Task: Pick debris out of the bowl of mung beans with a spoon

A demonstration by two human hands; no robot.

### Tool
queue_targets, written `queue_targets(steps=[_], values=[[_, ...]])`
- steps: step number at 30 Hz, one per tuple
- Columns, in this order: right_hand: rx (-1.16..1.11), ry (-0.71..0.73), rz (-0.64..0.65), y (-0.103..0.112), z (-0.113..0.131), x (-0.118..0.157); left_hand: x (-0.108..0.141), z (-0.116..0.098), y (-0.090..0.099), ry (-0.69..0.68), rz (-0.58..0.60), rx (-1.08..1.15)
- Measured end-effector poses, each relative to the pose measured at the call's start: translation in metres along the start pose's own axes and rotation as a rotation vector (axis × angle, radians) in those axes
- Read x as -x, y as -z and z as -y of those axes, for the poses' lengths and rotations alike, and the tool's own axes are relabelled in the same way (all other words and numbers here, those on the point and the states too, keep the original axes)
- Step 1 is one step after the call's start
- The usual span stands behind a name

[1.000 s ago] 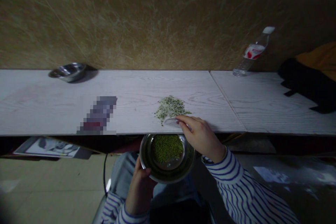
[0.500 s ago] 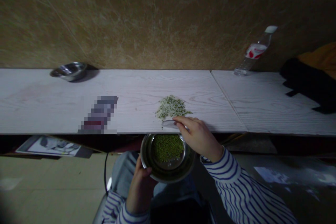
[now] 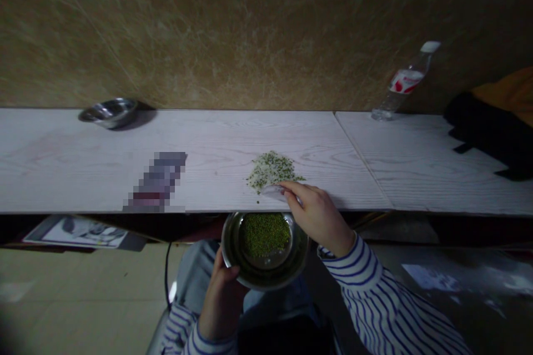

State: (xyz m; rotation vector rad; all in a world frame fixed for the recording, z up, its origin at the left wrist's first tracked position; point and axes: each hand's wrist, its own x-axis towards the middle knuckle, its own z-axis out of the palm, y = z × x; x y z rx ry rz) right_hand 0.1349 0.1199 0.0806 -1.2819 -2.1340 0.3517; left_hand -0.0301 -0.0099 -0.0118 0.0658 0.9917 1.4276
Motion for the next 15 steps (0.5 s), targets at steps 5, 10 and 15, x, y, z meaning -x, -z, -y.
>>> queue_targets(steps=[5,10,15], values=[[0.005,-0.039,-0.033,0.0035,-0.0033,-0.0011,-0.0029,0.0023,0.0019,0.011,0.002,0.006],[-0.031,-0.028,-0.014,0.0003,0.0019,-0.0018,-0.0019,0.0011,0.0009,0.009,-0.016,0.005],[-0.067,-0.027,0.028,-0.0034,0.0059,-0.0008,-0.0021,-0.0002,0.0023,0.007,-0.008,0.009]])
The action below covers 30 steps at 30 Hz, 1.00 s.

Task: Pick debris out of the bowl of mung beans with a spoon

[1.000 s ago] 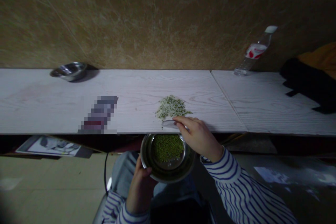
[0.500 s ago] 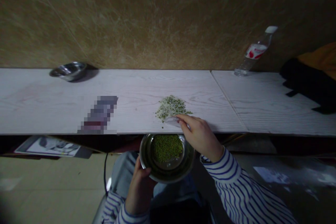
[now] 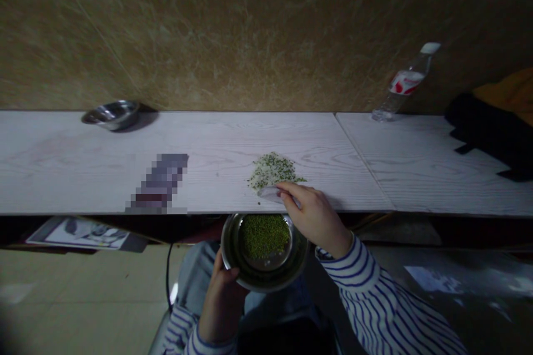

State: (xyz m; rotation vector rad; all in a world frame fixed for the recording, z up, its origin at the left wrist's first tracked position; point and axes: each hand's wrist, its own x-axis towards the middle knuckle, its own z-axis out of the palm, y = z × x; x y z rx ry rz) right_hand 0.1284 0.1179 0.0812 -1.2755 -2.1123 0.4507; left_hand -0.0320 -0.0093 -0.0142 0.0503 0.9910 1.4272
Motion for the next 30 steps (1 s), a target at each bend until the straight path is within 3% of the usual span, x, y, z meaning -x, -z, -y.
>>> queue_targets(steps=[14,20,30], values=[[0.048,-0.029,-0.028,0.0,-0.009,-0.017,-0.001,-0.001,0.001,0.012,0.008,-0.001],[0.054,0.022,-0.105,0.003,-0.014,-0.019,-0.001,0.0,0.001,0.018,0.009,-0.016],[0.059,0.118,-0.022,-0.001,-0.012,-0.013,0.0,0.001,0.0,0.0,0.013,-0.016]])
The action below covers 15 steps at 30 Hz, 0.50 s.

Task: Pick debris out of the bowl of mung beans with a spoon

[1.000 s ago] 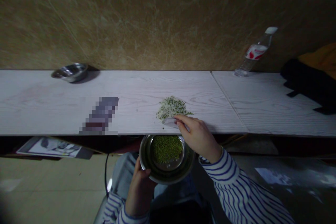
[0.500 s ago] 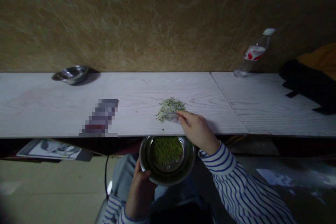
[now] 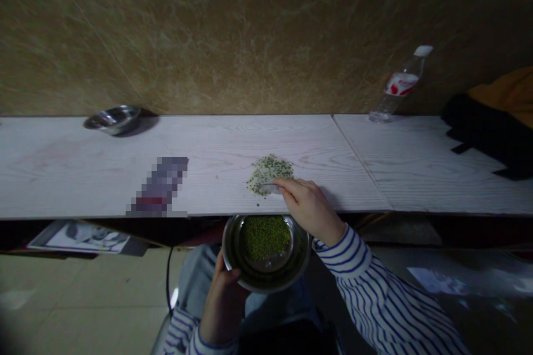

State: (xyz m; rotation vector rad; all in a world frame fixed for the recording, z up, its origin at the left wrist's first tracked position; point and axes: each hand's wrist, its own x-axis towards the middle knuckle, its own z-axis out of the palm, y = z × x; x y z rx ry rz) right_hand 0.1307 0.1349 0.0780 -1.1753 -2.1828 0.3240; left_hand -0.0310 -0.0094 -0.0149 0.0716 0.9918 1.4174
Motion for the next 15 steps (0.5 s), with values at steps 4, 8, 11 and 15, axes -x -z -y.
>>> queue_targets(steps=[4,8,11,15], values=[[-0.013,-0.025,-0.002,0.006,0.001,0.004,0.0,0.002,-0.001,0.004,0.006,-0.009],[-0.004,-0.05,-0.005,0.008,-0.001,0.006,0.001,0.002,-0.003,-0.006,0.002,-0.017],[-0.01,-0.055,-0.009,0.007,-0.001,0.007,0.002,0.001,-0.004,-0.003,-0.005,-0.017],[-0.01,-0.047,0.008,0.008,0.001,0.012,0.002,0.001,-0.005,-0.008,-0.007,-0.006]])
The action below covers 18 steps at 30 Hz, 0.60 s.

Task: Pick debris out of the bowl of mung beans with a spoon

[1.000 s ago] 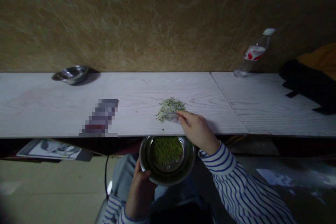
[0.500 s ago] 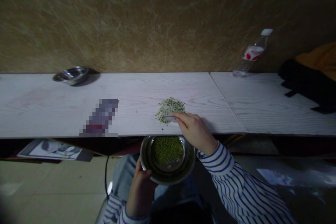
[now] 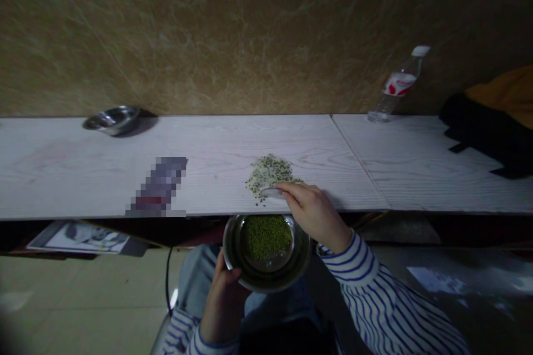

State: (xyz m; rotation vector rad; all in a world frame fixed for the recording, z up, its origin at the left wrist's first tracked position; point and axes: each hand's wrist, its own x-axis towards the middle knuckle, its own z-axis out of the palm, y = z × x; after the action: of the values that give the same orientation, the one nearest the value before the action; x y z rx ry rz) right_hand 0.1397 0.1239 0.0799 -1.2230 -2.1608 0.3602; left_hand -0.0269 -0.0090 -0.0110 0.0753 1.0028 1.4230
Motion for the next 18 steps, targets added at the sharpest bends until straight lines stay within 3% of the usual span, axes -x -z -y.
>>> queue_targets(steps=[18], values=[[-0.002,-0.017,0.008,0.0041,-0.0008,0.0092,0.0008,-0.0013,-0.0008,-0.005,0.001,-0.021]])
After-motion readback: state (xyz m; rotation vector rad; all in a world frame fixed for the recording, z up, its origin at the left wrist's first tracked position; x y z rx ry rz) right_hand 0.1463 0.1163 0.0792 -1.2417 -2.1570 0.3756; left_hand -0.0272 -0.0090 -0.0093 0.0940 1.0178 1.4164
